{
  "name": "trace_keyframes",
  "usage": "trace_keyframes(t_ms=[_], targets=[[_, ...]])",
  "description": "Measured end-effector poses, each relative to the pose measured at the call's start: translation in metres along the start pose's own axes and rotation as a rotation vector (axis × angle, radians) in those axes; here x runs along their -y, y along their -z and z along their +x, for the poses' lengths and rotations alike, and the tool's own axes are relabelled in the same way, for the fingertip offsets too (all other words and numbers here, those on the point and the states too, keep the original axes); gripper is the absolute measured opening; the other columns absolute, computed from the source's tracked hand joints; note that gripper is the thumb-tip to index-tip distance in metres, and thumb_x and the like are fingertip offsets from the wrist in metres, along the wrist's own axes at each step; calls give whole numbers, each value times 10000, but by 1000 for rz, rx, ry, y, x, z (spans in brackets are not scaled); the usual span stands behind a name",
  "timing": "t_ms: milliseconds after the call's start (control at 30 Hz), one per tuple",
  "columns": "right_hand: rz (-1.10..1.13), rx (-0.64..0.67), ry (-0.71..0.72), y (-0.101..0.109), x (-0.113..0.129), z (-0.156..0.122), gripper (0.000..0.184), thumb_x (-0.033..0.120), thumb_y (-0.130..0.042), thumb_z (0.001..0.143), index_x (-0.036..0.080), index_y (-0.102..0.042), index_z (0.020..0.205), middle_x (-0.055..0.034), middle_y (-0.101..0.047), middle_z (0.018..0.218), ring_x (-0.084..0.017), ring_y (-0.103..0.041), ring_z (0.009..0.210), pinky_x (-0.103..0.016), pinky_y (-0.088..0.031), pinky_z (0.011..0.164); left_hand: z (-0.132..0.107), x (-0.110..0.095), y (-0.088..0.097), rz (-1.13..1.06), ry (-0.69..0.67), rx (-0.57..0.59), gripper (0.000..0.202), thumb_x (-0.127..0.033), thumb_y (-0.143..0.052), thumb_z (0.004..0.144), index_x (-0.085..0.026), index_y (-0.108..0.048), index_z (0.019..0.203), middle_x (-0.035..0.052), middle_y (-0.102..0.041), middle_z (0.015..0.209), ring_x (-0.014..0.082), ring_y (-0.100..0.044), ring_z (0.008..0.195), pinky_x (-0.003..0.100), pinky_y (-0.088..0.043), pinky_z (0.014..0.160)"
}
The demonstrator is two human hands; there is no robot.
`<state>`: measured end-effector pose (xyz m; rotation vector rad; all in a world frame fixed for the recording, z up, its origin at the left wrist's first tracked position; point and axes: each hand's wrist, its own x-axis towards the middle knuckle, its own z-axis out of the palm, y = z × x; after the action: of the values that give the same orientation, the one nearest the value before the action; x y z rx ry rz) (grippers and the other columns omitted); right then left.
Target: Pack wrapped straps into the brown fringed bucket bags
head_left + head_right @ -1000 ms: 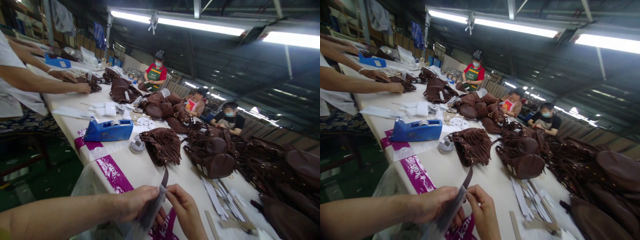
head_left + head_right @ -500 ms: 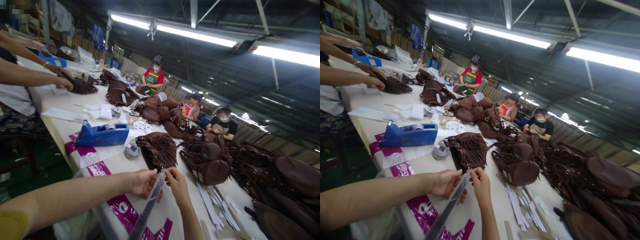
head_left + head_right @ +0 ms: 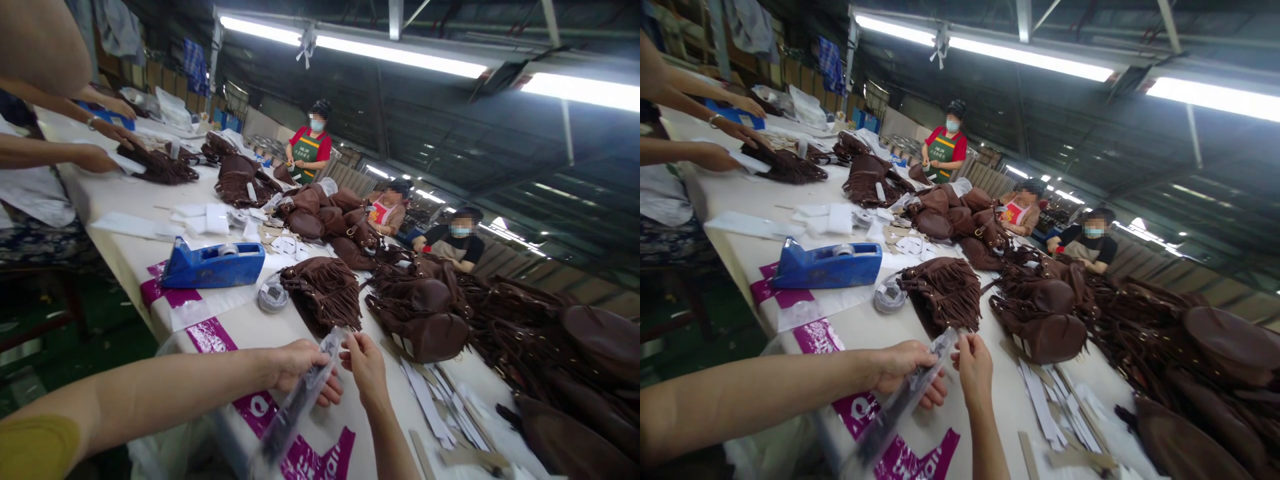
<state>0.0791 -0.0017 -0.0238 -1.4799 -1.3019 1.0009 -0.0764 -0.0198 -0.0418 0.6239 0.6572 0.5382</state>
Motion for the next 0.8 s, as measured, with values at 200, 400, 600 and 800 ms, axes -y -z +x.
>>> trace_keyframes(t_ms=[200,400,600,800], targets=[[283,316,-362,10,11,-63,565,663,-621,761,132,-637,951,-78,-703,798,-163,-668,652,-252,-502,581,-4,-16,-18,-108,-118,-110,128,-186,-531,867,-79,-562,805,87,-641,665,185,-641,567,317,-515,626],[644,442,-403,-25,-8,-106,518,526,-832,617,156,-612,906,-12,-685,690,-126,-641,576,-210,-462,556,4,-25,-34,-125,-56,-133,206,-154,-419,915,-39,-585,874,171,-683,809,207,-682,695,321,-528,722],[804,336,-487,-31,1,-113,428,500,-788,692,141,-604,835,-22,-671,659,-167,-665,602,-263,-517,570,14,-34,-39,-120,-17,-173,265,-165,-322,966,-50,-560,949,158,-695,851,206,-695,728,321,-545,704],[967,384,-510,-13,13,-122,314,283,-797,735,120,-632,946,-2,-649,705,-136,-650,604,-298,-571,587,21,-33,-34,-66,-53,-210,223,-145,-340,950,-65,-548,949,173,-685,977,202,-698,757,342,-545,755]])
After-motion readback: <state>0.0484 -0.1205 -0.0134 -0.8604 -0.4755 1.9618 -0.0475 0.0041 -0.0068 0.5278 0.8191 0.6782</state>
